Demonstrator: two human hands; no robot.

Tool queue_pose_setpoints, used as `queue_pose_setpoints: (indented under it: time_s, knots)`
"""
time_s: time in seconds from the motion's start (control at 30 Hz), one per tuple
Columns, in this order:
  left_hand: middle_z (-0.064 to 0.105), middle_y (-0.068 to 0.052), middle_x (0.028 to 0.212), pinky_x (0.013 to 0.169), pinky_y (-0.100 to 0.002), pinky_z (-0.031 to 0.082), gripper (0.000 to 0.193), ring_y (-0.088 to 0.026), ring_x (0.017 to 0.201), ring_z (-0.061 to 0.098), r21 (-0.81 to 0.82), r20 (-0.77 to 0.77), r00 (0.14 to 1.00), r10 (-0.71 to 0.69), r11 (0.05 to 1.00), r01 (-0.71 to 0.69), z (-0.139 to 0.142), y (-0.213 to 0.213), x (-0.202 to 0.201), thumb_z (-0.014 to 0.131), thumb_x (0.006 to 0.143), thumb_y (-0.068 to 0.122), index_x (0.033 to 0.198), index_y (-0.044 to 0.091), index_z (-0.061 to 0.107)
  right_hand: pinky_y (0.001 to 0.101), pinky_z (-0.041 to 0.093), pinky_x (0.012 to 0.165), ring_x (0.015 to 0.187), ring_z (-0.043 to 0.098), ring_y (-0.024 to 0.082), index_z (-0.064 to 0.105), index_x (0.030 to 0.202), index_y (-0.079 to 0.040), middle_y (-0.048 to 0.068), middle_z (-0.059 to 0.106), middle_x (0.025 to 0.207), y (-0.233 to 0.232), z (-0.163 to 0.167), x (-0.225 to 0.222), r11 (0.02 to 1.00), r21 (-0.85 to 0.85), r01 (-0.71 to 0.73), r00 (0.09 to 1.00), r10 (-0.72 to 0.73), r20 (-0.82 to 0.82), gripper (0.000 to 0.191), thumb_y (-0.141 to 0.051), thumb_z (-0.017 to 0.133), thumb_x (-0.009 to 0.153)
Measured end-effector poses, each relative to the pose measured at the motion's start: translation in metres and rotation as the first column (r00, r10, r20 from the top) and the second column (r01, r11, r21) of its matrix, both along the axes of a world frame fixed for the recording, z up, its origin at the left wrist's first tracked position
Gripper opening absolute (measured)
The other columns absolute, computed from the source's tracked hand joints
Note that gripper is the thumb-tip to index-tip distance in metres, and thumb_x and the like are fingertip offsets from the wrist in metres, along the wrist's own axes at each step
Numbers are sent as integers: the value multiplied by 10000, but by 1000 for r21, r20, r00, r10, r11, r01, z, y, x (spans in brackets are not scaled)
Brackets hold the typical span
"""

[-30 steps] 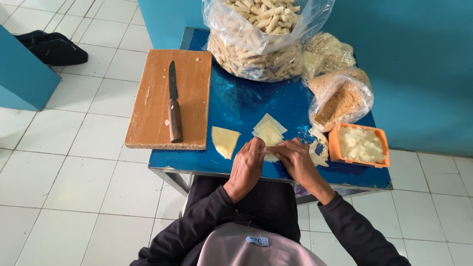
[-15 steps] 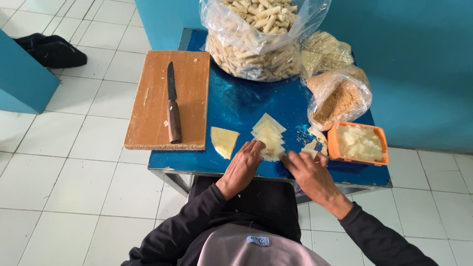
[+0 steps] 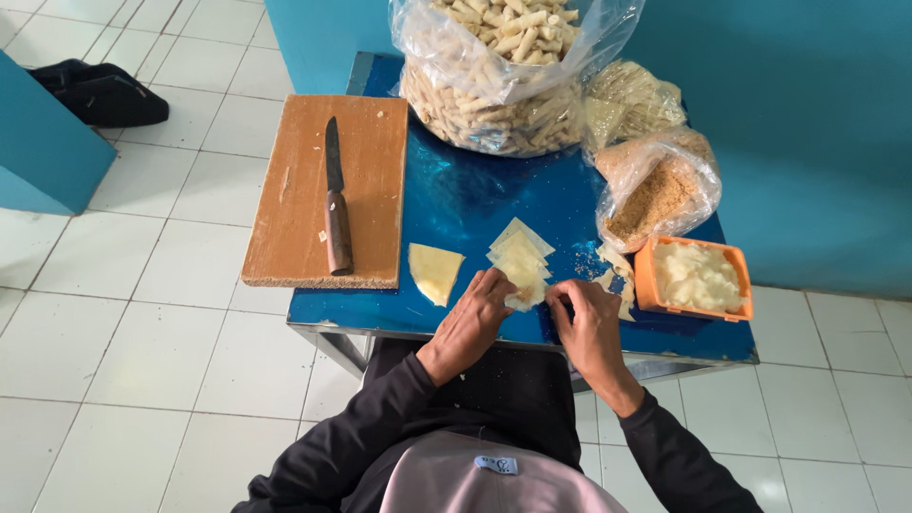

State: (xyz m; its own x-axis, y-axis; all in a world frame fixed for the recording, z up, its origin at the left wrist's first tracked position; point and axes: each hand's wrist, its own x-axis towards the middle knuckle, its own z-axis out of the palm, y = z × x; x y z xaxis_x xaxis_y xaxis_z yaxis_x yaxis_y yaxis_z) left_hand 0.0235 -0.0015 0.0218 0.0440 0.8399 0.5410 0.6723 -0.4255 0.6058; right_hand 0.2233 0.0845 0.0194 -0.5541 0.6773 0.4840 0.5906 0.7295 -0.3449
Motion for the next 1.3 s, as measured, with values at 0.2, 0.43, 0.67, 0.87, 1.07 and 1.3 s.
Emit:
queue_pose_setpoints:
  time_s: [0.2,0.43,0.67,0.87,1.07,1.3]
  knots:
    - [546,-163,1109,892,-426,476,354,-355,1024,541,-13,23,1000,-16,1000,16,1,0,0,722,834,-13,1164,-42,596,378,390,874,934,663,190,650,1150,-122,6,717,1044,-7,6,-9,996,37,-81,994,84,-64,213,-83,715,951]
    - [547,-163,1133,905,-441,472,366,-364,1037,533,20,0,999,-32,999,32,1,2,-2,742,834,13,1166,-34,593,368,353,873,1017,632,193,646,1257,-125,-6,715,1117,-5,4,-7,980,37,-193,981,192,40,355,-93,723,912]
    - [559,-146,1088,874,-435,467,381,-353,1012,536,-21,-15,999,-45,999,44,6,5,-5,791,805,86,1128,-23,621,414,325,882,925,658,150,711,1040,-136,-38,736,1005,9,-4,-4,975,91,-202,975,191,115,107,-124,711,934]
    - [548,-140,1013,868,-430,460,201,-346,980,534,10,-53,999,-15,1000,15,1,13,-6,718,865,59,1035,-6,631,354,418,801,826,680,146,701,1024,-139,-36,723,949,29,-3,-15,943,-322,-91,996,80,-46,80,-209,704,984]
    - [567,-152,935,825,-443,474,60,-368,944,557,-15,0,999,36,999,-36,-5,37,-6,607,875,-33,928,-7,615,411,341,862,919,598,223,732,984,-121,3,681,924,22,-5,-25,993,30,-116,993,116,4,64,-158,724,932]
    - [568,-163,998,824,-455,503,120,-378,1017,595,6,10,1000,-22,1000,21,-1,33,-7,574,854,-93,941,-13,592,421,319,829,945,581,203,744,1033,-109,-9,676,952,13,-2,-18,950,227,-216,973,188,137,143,-185,741,912]
